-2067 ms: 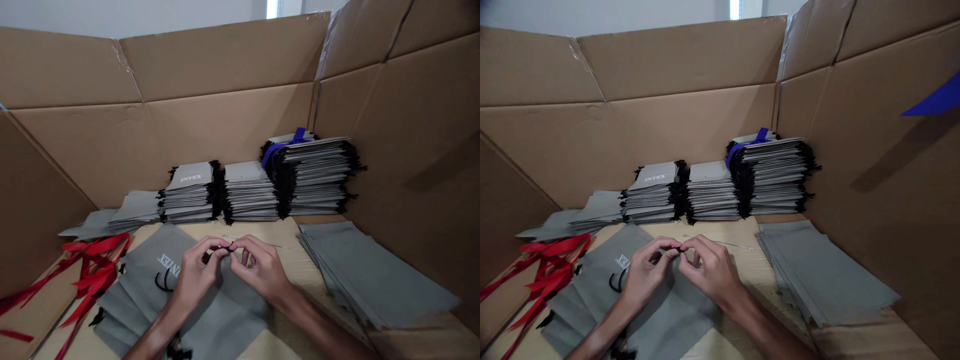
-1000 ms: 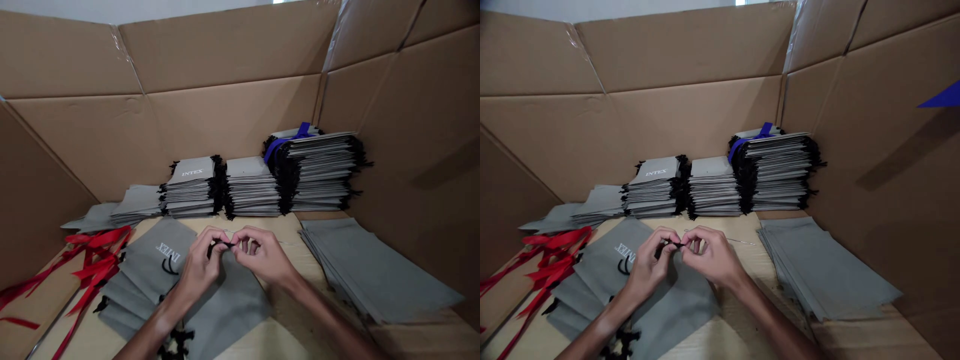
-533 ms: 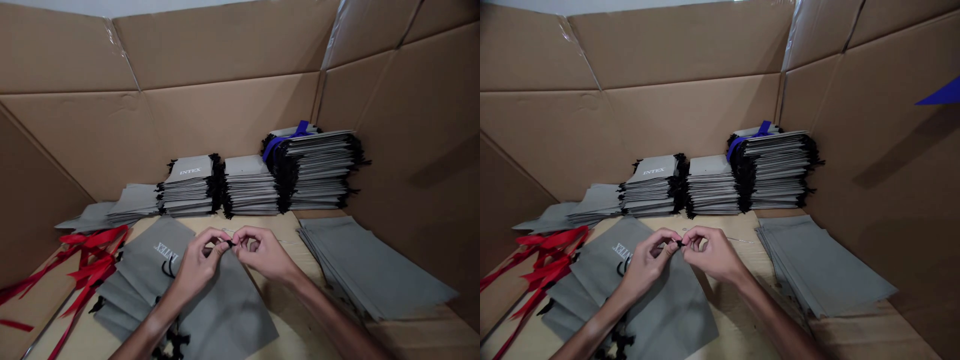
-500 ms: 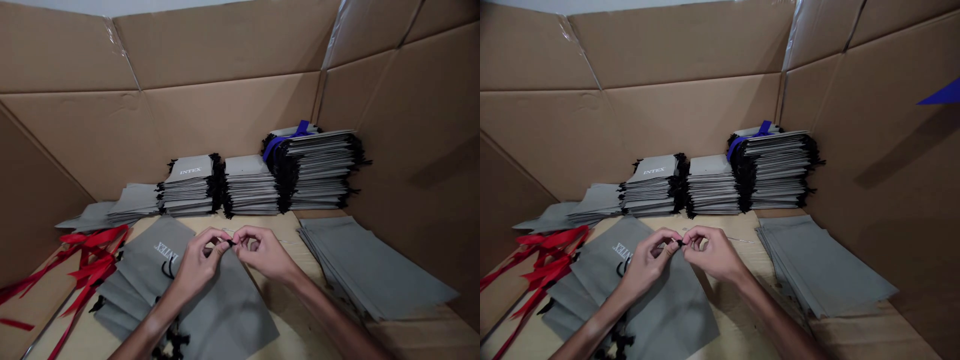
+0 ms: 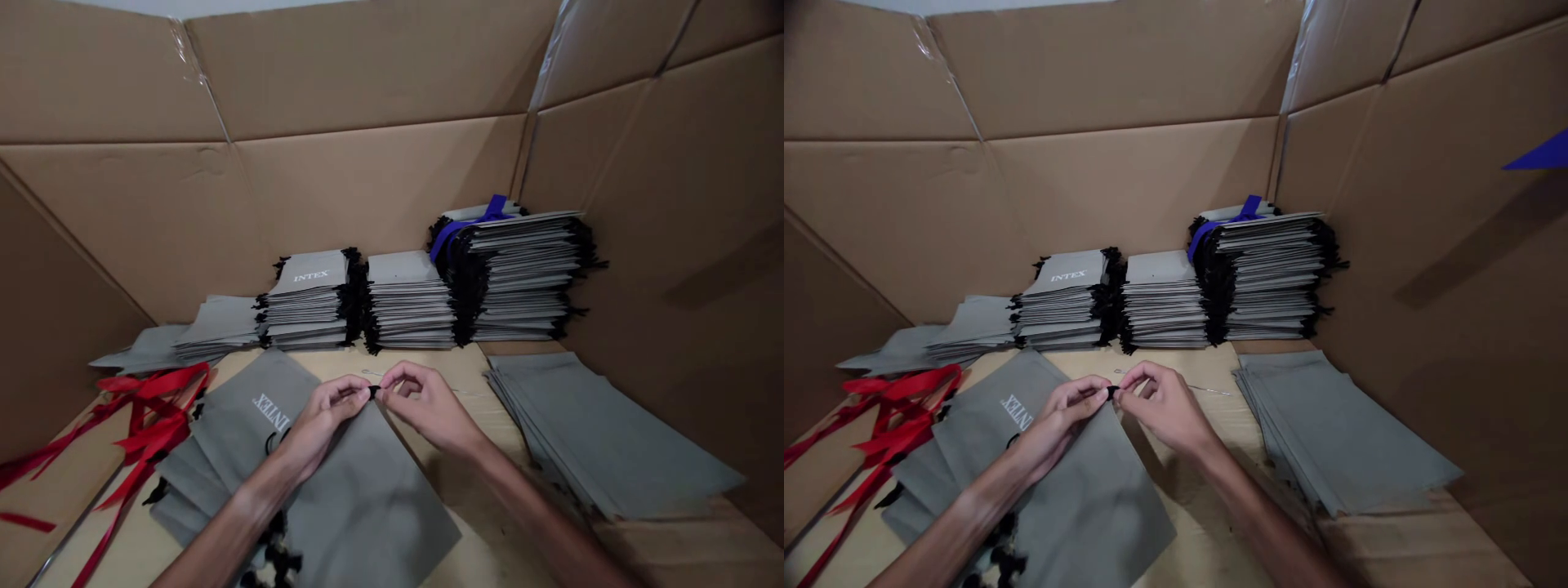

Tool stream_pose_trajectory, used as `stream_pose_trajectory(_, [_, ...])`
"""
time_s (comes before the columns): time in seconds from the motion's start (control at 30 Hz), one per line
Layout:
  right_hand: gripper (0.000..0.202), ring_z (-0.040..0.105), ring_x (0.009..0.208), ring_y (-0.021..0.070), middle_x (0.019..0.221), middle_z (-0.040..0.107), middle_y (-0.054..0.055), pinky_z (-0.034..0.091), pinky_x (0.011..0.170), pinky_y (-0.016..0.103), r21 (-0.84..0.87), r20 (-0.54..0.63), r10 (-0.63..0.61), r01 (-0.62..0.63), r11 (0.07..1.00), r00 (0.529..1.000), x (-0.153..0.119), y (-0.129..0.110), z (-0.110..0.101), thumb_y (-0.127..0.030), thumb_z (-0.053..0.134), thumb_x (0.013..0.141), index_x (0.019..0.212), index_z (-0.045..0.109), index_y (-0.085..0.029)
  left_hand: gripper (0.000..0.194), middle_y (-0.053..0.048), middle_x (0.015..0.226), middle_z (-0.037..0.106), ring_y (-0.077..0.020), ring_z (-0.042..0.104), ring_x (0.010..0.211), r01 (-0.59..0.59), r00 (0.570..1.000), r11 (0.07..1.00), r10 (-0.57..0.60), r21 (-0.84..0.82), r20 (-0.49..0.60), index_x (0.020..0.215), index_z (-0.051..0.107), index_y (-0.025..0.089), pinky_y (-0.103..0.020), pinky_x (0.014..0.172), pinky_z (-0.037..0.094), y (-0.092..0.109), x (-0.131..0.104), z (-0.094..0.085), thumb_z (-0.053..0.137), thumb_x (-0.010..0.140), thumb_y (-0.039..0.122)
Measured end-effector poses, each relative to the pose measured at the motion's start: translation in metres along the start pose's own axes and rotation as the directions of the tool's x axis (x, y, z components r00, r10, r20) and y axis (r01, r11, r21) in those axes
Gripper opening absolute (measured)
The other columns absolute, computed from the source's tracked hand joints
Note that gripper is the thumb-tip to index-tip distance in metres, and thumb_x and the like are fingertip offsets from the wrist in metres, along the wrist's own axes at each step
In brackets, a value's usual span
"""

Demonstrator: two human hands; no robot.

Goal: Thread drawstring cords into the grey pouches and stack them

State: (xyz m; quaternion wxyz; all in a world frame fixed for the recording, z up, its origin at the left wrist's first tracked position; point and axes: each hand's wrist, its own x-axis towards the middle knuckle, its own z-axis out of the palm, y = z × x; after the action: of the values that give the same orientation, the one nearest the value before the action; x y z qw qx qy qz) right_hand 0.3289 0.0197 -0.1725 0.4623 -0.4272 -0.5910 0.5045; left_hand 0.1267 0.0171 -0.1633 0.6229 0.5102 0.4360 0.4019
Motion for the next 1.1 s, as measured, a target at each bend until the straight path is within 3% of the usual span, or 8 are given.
stream_pose_trajectory(0.13, [0.009,0.064,0.073,0.0142,0.093,0.076,0.0,0.043,0.056,0.023,-0.226,-0.079,-0.203,0.181,0.957,0.976,-0.002,0.004,0.002,-0.032,0.075,0.091,0.094,0.076,-0.024,0.041,-0.006,0.096,0.078,-0.0166,0.063,0.085,0.021,0.998,0.997,-0.025,-0.079,-0.055,0.1,0.081,0.017,-0.023,0.077,0.047,-0.002,0.001,-0.001,0.095,0.076,0.047])
stream_pose_trajectory(0.27, [0.008,0.069,0.076,0.0149,0.095,0.078,0.0,0.047,0.061,0.024,-0.3,-0.05,-0.299,0.271,0.915,0.953,-0.003,0.003,0.002,-0.027,0.073,0.093,0.095,0.08,-0.026,0.04,-0.006,0.095,0.078,-0.0172,0.065,0.088,-0.004,0.997,0.997,-0.001,-0.075,-0.078,0.098,0.081,0.016,-0.022,0.079,0.048,-0.002,0.002,0.0,0.095,0.076,0.046])
stream_pose_trajectory(0.4, [0.01,0.069,0.077,0.0146,0.096,0.079,-0.001,0.049,0.066,0.025,-0.3,-0.068,-0.289,0.257,0.919,0.955,-0.005,0.003,0.004,-0.024,0.073,0.092,0.094,0.081,-0.029,0.038,-0.004,0.096,0.078,-0.0166,0.065,0.087,-0.073,0.993,0.997,0.072,-0.005,-0.097,0.095,0.08,0.017,-0.022,0.078,0.048,-0.001,0.003,0.0,0.093,0.077,0.049])
stream_pose_trajectory(0.67, [0.008,0.065,0.074,0.0149,0.096,0.08,0.0,0.049,0.064,0.025,-0.179,-0.153,-0.213,0.185,0.966,0.965,-0.003,0.01,0.009,-0.032,0.077,0.092,0.094,0.083,-0.028,0.032,-0.005,0.094,0.078,-0.0193,0.069,0.084,-0.243,0.938,0.911,0.308,0.333,-0.157,0.096,0.079,0.019,-0.025,0.074,0.051,-0.002,0.004,-0.002,0.084,0.085,0.048])
stream_pose_trajectory(0.87, [0.013,0.063,0.074,0.0156,0.095,0.08,0.001,0.049,0.064,0.026,-0.105,-0.138,-0.135,0.121,0.987,0.981,-0.005,0.01,0.01,-0.037,0.077,0.091,0.094,0.083,-0.026,0.015,-0.004,0.095,0.079,-0.0183,0.072,0.087,-0.349,0.895,0.811,0.438,0.469,-0.091,0.096,0.08,0.022,-0.023,0.07,0.052,-0.001,0.002,-0.003,0.074,0.095,0.036])
stream_pose_trajectory(1.1, [0.008,0.061,0.071,0.0137,0.093,0.078,-0.001,0.047,0.062,0.025,-0.134,-0.109,-0.165,0.15,0.98,0.98,-0.006,0.014,0.01,-0.028,0.073,0.089,0.094,0.079,-0.025,0.011,-0.003,0.1,0.079,-0.0177,0.073,0.092,-0.437,0.841,0.653,0.541,0.619,0.023,0.098,0.079,0.025,-0.021,0.063,0.05,-0.001,-0.001,-0.003,0.068,0.101,0.027])
